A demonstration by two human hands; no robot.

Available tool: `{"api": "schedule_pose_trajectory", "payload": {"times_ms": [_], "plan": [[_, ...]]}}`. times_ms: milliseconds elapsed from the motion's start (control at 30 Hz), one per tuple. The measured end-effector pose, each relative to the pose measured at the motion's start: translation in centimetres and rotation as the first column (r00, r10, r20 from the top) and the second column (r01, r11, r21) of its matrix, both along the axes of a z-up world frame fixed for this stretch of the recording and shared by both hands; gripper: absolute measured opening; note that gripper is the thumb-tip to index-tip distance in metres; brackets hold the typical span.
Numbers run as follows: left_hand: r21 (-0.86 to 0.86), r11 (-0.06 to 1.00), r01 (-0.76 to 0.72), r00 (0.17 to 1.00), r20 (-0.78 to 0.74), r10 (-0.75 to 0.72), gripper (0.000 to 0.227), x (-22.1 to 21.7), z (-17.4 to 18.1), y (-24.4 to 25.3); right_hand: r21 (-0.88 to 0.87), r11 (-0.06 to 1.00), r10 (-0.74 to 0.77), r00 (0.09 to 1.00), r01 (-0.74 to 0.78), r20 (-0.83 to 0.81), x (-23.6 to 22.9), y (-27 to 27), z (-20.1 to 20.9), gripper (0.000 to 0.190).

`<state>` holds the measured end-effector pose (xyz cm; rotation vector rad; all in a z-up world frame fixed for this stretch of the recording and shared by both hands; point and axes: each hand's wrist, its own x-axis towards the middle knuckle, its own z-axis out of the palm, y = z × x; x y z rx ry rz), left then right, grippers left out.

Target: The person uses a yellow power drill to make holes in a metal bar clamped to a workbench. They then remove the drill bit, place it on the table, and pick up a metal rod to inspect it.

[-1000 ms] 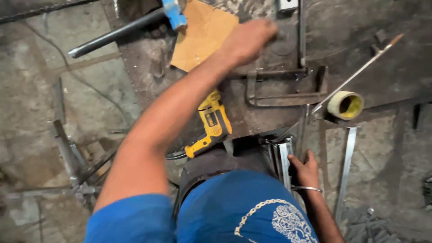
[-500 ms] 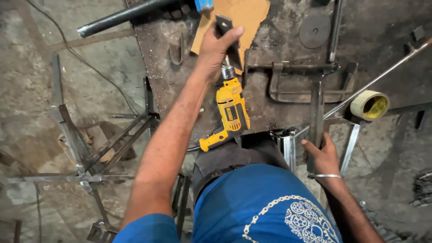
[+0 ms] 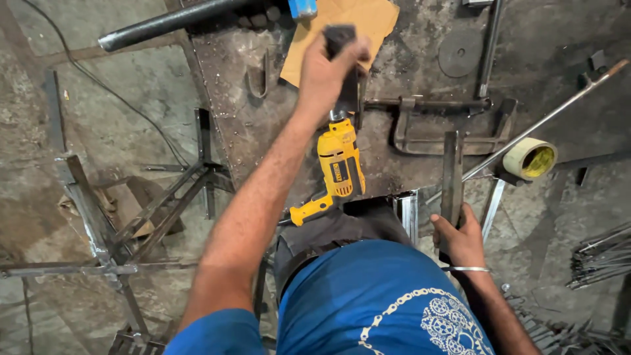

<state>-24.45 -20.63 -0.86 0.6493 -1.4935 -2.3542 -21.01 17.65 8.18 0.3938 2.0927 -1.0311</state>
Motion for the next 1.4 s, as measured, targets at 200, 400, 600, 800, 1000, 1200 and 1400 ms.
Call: {"api": "schedule_pose_trajectory", "payload": {"times_ms": [200, 400, 600, 800, 1000, 1200, 1400], "plan": [[0.334, 0.893, -0.302, 0.95, 0.03, 0.31, 0.042, 4.1, 3.9, 1.6, -0.018, 0.998, 0.067, 0.997, -0.067, -0.05, -0.8, -0.3, -0.5, 0.026], [0.466, 0.867, -0.177, 0.968, 0.242, 0.068, 0.064, 9.5, 4.2, 2.3, -0.016, 0.999, 0.05, 0.998, -0.051, -0.028, -1.0, -0.7, -0.4, 0.026], [0.685, 0.693, -0.225, 0.971, 0.216, 0.102, 0.074, 12.2, -0.5, -2.0, -0.049, 0.993, 0.101, 0.993, -0.104, -0.056, -1.6, -0.4, -1.1, 0.026], [0.478, 0.861, -0.174, 0.922, 0.387, -0.028, 0.083, 14.0, -1.9, -2.5, -0.041, 0.996, 0.081, 0.996, -0.083, -0.034, -1.7, 0.0, -0.3, 0.027], [-0.289, 0.893, 0.345, 0.696, 0.717, -0.037, 0.052, 14.7, 3.3, -2.8, -0.038, 0.994, 0.099, 0.994, -0.1, -0.039, -1.9, 0.7, -1.1, 0.027], [-0.619, 0.467, 0.632, 0.682, 0.73, 0.044, 0.058, 14.1, 7.1, -4.3, -0.04, 0.995, 0.093, 0.994, -0.095, -0.059, -1.7, 0.2, -0.8, 0.026], [-0.697, 0.717, 0.031, 0.994, 0.097, 0.052, 0.044, 8.3, 4.5, -3.2, -0.017, 0.993, 0.113, 0.992, -0.114, -0.061, -1.4, 0.1, -0.7, 0.026]]}}
